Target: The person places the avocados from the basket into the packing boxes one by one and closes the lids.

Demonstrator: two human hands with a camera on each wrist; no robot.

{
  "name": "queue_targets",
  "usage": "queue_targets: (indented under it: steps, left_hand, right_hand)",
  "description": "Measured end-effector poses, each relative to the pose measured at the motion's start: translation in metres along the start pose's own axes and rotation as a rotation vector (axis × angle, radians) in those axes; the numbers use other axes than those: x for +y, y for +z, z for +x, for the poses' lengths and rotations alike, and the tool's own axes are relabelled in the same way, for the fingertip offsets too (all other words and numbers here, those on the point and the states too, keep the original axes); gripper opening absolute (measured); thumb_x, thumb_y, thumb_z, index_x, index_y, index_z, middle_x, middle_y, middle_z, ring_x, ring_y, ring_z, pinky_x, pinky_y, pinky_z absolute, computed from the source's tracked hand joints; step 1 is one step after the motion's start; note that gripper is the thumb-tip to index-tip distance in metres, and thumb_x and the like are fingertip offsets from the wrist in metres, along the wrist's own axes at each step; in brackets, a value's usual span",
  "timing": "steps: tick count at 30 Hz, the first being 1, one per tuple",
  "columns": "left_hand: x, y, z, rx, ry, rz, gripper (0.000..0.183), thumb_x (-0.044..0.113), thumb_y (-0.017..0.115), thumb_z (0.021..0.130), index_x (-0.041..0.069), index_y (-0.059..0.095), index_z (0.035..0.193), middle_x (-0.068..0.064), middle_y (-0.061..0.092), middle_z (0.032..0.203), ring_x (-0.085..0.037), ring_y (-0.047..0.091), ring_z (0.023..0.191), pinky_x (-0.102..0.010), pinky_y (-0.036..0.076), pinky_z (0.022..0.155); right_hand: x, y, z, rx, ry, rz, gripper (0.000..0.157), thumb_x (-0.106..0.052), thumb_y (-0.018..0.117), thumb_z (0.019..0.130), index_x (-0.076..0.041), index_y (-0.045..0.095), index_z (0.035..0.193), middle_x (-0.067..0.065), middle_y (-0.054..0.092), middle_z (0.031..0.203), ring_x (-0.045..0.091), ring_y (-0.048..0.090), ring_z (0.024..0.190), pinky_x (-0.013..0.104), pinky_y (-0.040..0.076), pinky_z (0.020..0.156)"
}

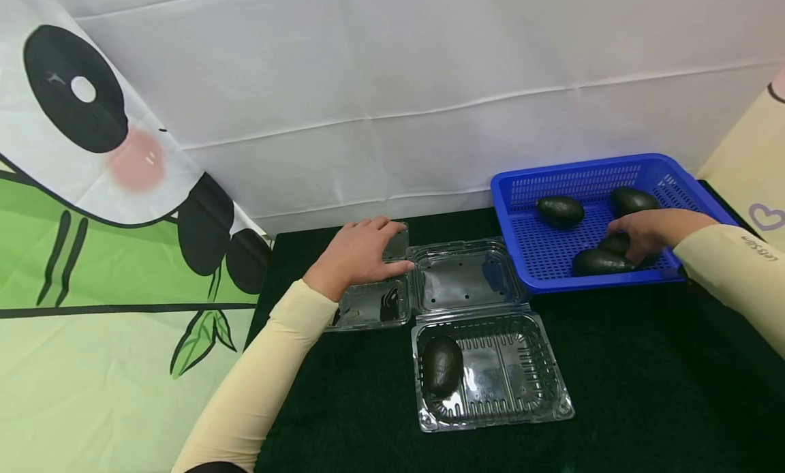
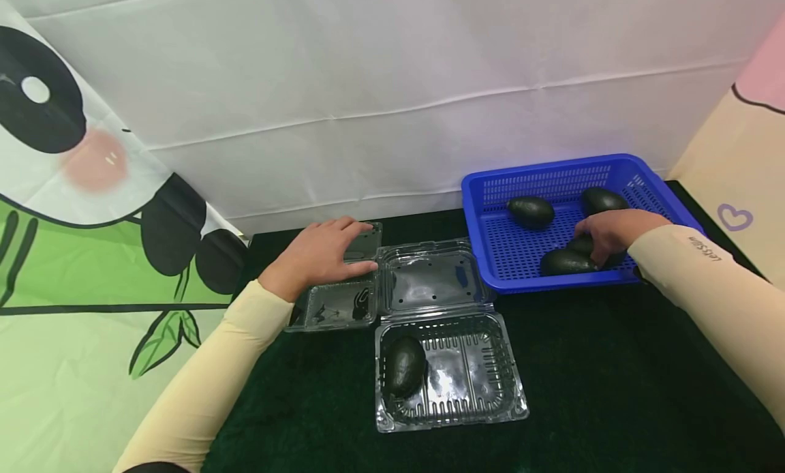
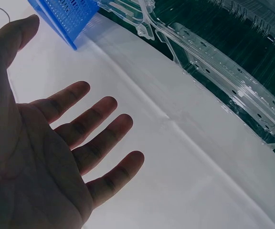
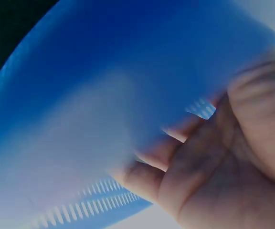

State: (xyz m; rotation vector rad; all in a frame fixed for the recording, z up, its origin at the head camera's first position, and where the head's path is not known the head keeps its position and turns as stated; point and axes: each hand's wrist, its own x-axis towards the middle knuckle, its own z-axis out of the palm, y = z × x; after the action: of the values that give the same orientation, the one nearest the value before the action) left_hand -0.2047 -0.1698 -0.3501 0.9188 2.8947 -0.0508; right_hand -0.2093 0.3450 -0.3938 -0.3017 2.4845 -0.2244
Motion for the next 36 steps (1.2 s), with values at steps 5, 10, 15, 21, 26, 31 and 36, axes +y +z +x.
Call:
queue_targets:
  steps: [5,10,15,21,26,31,36]
  left_hand:
    - [0.003,-0.003,0.0,-0.009,-0.002,0.009,0.083,0.07,0.058,0.095,0.018,0.044,0.158,-0.011,0.047,0.155,-0.036,0.049,0.138,-0.059,0.035,0.113]
    - [0.004,-0.004,0.003,-0.022,-0.001,0.012,0.083,0.07,0.057,0.095,0.018,0.043,0.158,-0.012,0.046,0.156,-0.035,0.048,0.139,-0.059,0.034,0.114]
    - [0.004,-0.004,0.004,-0.028,-0.003,0.008,0.083,0.07,0.057,0.095,0.018,0.042,0.158,-0.012,0.046,0.156,-0.035,0.048,0.139,-0.058,0.034,0.115]
    - [0.002,-0.005,0.006,-0.029,-0.005,0.011,0.083,0.07,0.056,0.095,0.018,0.042,0.159,-0.011,0.045,0.157,-0.035,0.046,0.141,-0.058,0.033,0.116]
    - [0.003,-0.007,0.006,-0.02,-0.008,0.008,0.083,0.07,0.057,0.095,0.018,0.043,0.158,-0.011,0.046,0.156,-0.034,0.047,0.14,-0.058,0.033,0.115]
    - [0.001,-0.007,0.007,-0.022,-0.011,0.018,0.083,0.07,0.057,0.095,0.018,0.043,0.158,-0.011,0.046,0.156,-0.034,0.046,0.141,-0.058,0.034,0.115]
    - [-0.002,-0.006,0.006,-0.014,-0.01,0.024,0.083,0.07,0.057,0.095,0.017,0.043,0.158,-0.012,0.046,0.156,-0.034,0.047,0.14,-0.059,0.034,0.115]
  right_hand:
    - [-0.008,-0.014,-0.01,0.053,-0.021,-0.019,0.066,-0.016,0.086,0.082,0.005,0.053,0.135,0.035,0.055,0.116,0.054,0.054,0.105,0.065,0.051,0.084]
    - [-0.025,-0.033,-0.021,0.155,-0.069,-0.047,0.065,-0.02,0.089,0.081,0.002,0.056,0.133,0.023,0.06,0.108,0.04,0.058,0.094,0.053,0.053,0.073]
    - [-0.059,-0.052,-0.034,0.239,-0.163,-0.065,0.068,-0.025,0.088,0.084,-0.003,0.056,0.14,0.018,0.062,0.115,0.033,0.059,0.094,0.048,0.051,0.073]
    - [-0.114,-0.057,-0.049,0.306,-0.31,-0.082,0.07,-0.026,0.091,0.081,-0.011,0.058,0.141,0.013,0.062,0.12,0.03,0.06,0.1,0.05,0.054,0.079]
    - [-0.159,-0.048,-0.063,0.325,-0.413,-0.136,0.069,-0.028,0.092,0.079,-0.021,0.059,0.14,0.007,0.061,0.12,0.026,0.063,0.099,0.051,0.056,0.08]
    - [-0.198,-0.031,-0.076,0.316,-0.492,-0.212,0.066,-0.031,0.091,0.081,-0.03,0.06,0.139,0.0,0.059,0.12,0.023,0.064,0.096,0.048,0.056,0.08]
    - [-0.224,-0.003,-0.071,0.237,-0.584,-0.216,0.065,-0.029,0.091,0.08,-0.031,0.06,0.137,0.0,0.061,0.122,0.025,0.066,0.099,0.05,0.056,0.084]
